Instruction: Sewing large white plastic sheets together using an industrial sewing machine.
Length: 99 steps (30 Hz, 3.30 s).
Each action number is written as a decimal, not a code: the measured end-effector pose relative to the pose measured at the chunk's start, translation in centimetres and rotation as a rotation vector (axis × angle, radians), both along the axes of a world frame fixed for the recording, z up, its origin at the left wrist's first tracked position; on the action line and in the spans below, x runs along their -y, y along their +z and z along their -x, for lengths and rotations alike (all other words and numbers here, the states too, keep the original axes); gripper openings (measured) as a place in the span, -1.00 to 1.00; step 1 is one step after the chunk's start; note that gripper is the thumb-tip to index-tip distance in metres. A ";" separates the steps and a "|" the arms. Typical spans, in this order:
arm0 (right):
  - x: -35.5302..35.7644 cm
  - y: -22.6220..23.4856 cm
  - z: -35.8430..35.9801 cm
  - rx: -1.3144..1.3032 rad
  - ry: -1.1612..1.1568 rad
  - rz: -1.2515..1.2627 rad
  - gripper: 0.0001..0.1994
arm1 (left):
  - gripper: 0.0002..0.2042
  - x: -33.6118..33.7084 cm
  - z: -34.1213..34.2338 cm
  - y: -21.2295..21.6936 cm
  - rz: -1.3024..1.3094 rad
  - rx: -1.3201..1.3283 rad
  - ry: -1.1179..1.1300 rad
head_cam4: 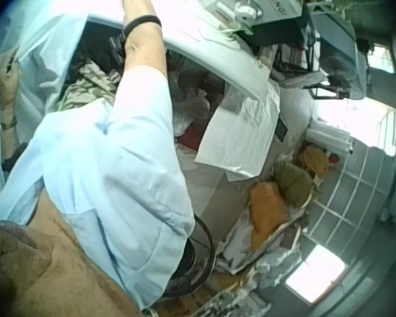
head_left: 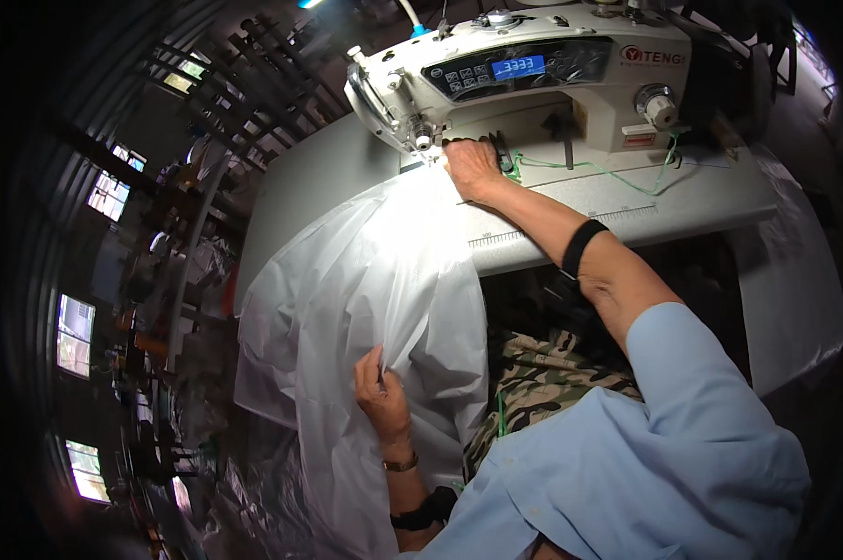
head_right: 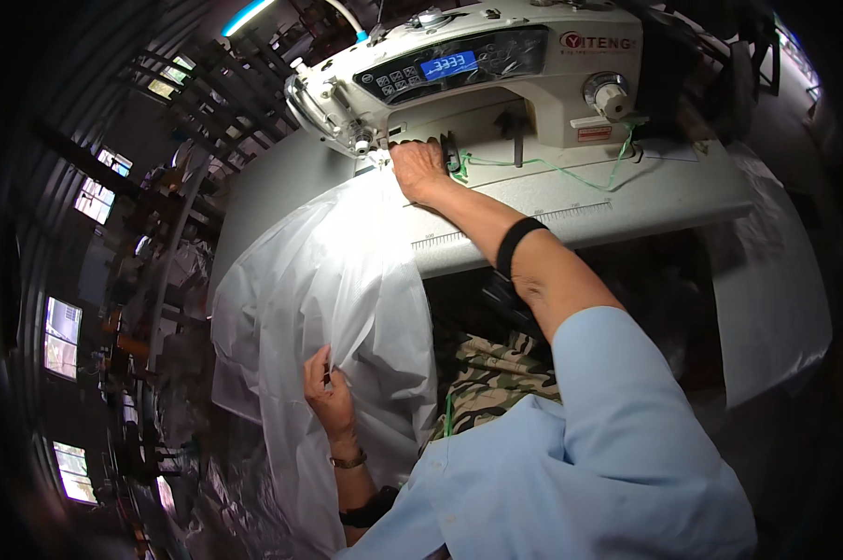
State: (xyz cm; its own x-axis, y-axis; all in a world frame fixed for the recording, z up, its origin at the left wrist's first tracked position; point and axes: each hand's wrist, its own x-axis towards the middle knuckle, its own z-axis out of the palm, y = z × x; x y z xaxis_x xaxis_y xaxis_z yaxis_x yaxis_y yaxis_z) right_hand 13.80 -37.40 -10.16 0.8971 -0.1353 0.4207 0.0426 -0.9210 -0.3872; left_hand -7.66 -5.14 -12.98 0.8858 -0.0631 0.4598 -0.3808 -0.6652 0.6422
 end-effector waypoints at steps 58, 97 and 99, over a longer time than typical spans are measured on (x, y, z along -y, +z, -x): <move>-13.5 -2.5 27.8 -0.222 0.722 -1.160 -0.78 | -0.85 -5.4 5.4 3.2 -0.380 0.084 0.197; -9.8 -2.6 19.0 -0.256 0.708 -0.205 -0.90 | -0.90 3.2 -0.3 7.0 0.420 -0.373 -0.126; -9.1 -1.5 20.6 -0.301 0.742 -0.355 -0.90 | -0.90 2.3 -0.6 7.2 0.262 -0.279 -0.157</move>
State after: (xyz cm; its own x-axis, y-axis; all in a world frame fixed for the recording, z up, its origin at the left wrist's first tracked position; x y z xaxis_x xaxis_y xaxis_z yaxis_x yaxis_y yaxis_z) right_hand -6.84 -28.32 -11.68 0.8716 0.4496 0.1956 0.4332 -0.5192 -0.7367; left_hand -7.04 -7.48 -5.79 0.9676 -0.1202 0.2222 -0.2523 -0.4129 0.8751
